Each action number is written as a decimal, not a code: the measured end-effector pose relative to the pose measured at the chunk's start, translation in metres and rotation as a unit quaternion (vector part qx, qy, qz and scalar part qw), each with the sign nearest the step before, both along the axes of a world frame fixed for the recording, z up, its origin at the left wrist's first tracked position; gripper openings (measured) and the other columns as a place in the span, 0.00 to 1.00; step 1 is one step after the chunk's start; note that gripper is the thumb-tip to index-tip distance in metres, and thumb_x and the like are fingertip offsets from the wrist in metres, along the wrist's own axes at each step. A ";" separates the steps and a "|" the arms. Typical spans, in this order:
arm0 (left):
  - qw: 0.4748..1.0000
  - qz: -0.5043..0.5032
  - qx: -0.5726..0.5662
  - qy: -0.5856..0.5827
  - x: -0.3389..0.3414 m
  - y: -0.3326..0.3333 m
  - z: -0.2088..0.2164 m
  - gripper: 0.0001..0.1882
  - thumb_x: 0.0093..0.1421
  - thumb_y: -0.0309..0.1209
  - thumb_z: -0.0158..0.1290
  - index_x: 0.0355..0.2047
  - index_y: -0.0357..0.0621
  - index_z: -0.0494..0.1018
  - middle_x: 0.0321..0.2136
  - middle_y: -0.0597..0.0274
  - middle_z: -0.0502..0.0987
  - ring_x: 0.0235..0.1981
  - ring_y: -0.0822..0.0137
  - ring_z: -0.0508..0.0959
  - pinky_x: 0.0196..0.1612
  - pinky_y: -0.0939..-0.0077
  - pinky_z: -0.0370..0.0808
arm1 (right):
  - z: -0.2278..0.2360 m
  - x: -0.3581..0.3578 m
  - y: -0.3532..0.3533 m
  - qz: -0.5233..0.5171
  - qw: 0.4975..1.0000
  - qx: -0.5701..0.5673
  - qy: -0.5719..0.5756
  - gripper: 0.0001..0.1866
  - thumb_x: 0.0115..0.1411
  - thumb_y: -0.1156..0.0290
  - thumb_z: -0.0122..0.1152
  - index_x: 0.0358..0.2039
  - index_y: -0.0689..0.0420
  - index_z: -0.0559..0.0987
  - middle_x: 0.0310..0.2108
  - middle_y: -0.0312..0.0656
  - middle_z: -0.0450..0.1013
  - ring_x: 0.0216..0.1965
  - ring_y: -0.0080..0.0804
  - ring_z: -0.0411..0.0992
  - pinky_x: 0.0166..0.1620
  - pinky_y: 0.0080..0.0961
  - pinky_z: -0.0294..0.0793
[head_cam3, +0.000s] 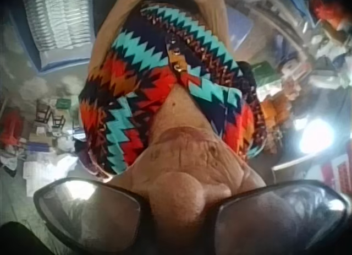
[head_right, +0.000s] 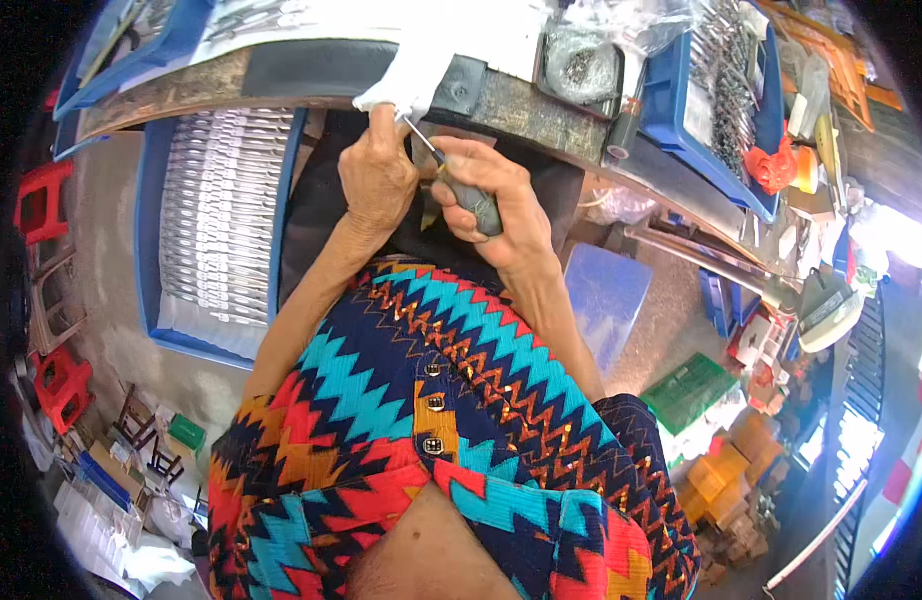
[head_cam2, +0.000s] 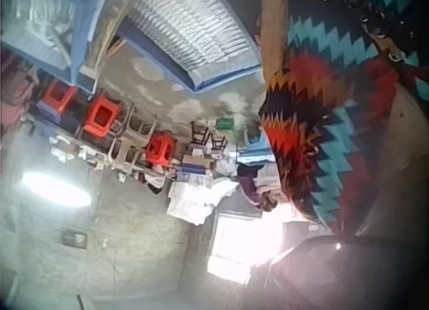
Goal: Assembling small plastic and metal components using a screwdriver at a workbench.
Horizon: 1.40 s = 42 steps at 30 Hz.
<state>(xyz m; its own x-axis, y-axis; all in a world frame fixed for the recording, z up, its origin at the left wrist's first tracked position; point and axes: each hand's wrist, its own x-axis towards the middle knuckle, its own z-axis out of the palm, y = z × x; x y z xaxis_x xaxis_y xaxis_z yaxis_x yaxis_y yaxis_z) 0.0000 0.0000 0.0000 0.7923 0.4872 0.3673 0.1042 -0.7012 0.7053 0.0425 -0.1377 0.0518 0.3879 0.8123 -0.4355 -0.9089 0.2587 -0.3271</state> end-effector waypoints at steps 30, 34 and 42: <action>0.999 0.011 -0.019 -0.029 -0.003 -0.007 -0.002 0.10 0.42 0.18 0.48 0.27 0.38 0.63 0.16 0.54 0.70 0.17 0.57 0.75 0.17 0.70 0.71 | 0.045 -0.026 0.027 -0.017 0.861 -0.410 -0.300 0.11 0.53 0.77 0.56 0.38 0.63 0.74 0.18 0.35 0.68 0.14 0.15 0.61 0.15 0.12 0.56; 0.999 0.023 -0.013 -0.044 -0.001 -0.009 -0.005 0.10 0.42 0.17 0.47 0.26 0.38 0.63 0.16 0.55 0.69 0.16 0.57 0.74 0.17 0.70 0.71 | 0.042 -0.020 0.024 -0.042 0.924 -0.336 -0.177 0.12 0.53 0.76 0.56 0.38 0.65 0.73 0.16 0.37 0.66 0.13 0.16 0.60 0.12 0.12 0.54; 0.997 0.045 0.015 -0.064 -0.001 -0.012 -0.002 0.08 0.43 0.18 0.47 0.27 0.38 0.63 0.17 0.53 0.70 0.17 0.54 0.75 0.18 0.68 0.70 | 0.024 -0.012 0.007 -0.066 0.986 -0.156 -0.002 0.16 0.55 0.76 0.51 0.45 0.64 0.67 0.19 0.44 0.63 0.11 0.21 0.59 0.10 0.12 0.53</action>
<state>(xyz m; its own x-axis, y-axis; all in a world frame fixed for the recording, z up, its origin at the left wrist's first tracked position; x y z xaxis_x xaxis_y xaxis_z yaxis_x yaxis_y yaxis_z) -0.0008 -0.0124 -0.0017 0.6920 0.5409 0.4781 0.0772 -0.7139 0.6960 0.0301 -0.1307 0.0759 0.4837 0.5814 -0.6543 -0.8725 0.2610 -0.4131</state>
